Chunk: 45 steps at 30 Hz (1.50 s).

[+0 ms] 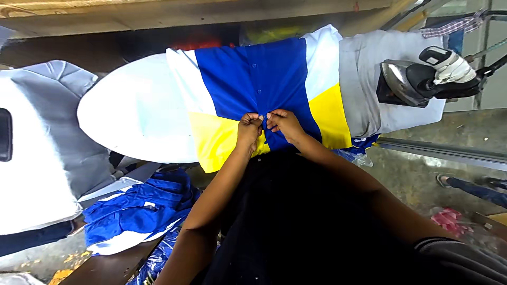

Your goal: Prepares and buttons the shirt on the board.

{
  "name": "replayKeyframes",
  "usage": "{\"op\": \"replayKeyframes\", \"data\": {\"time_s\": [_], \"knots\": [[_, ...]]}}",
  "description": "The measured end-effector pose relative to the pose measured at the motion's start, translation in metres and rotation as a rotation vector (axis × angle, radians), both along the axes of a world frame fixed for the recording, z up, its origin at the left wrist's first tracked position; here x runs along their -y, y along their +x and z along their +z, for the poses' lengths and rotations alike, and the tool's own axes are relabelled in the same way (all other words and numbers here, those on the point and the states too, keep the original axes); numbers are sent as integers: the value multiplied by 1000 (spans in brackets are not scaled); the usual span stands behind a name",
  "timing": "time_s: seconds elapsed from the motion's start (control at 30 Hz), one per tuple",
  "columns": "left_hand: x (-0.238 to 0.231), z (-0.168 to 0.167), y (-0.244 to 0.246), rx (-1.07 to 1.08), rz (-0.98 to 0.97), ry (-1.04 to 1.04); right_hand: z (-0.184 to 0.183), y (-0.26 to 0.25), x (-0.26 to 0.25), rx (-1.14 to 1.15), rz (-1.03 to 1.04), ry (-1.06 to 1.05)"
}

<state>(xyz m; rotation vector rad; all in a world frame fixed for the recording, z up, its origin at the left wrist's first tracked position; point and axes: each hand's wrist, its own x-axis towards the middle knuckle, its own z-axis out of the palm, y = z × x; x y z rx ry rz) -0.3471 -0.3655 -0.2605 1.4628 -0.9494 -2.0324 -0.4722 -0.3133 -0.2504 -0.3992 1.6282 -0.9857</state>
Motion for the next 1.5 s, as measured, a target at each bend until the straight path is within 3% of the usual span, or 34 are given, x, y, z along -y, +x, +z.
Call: {"op": "replayKeyframes", "data": {"time_s": [0.13, 0.3, 0.43, 0.57, 0.63, 0.87, 1.13, 1.23, 1.37, 1.43, 1.5], "knots": [[2, 1, 3, 72, -66, -71, 6, -3, -5, -184, 190, -34], [-8, 14, 22, 193, -432, -57, 15, -8, -30, -503, 412, -17], [-28, 27, 38, 246, -736, 10, 16, -5, -46, -498, 541, 89], [-36, 25, 44, 226, -1075, -110, 17, 4, -45, -513, 685, 282], [-39, 23, 46, 201, -1150, -184, 19, 8, -42, -548, 730, 342], [-47, 9, 46, 535, -861, -453, 15, 0, -47, -542, 749, 219], [-62, 3, 20, 834, -807, -529, 26, -20, -68, -523, 759, 117], [-68, -5, 24, 823, -744, -572, 23, -56, -103, -564, 784, 168], [-79, -14, 24, 833, -696, -654, -20, -120, -186, -574, 845, 365], [-81, -16, 24, 849, -692, -673, -45, -136, -230, -487, 832, 444], [-81, -20, 26, 855, -696, -702, -61, -130, -269, -298, 690, 575]]}}
